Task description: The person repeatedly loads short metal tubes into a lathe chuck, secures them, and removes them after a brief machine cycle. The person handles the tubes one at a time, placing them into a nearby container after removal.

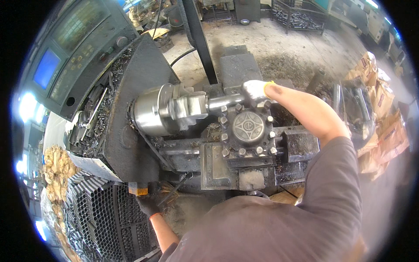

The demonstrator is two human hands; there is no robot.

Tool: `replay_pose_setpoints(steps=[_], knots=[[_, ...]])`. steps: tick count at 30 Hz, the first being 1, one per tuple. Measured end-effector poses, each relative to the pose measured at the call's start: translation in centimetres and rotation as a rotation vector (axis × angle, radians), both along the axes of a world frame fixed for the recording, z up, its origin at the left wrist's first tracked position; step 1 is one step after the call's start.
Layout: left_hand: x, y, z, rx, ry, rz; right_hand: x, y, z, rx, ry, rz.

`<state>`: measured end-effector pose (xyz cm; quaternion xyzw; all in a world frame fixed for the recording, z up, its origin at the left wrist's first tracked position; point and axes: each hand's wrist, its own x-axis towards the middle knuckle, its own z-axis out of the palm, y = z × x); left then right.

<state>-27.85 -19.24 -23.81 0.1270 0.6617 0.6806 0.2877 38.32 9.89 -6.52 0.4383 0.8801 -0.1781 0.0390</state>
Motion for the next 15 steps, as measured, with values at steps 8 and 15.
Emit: replay_pose_setpoints(steps=[8,15], knots=[[-0.6,-0.5,4.9,-0.024,-0.397,-0.125,-4.9,3.7,-2.1,-0.083,0.012,0.083],[-3.5,0.1,1.1,-0.034,-0.17,-0.08,-15.9,0.8,6.5,-0.226,0.237,-0.273]])
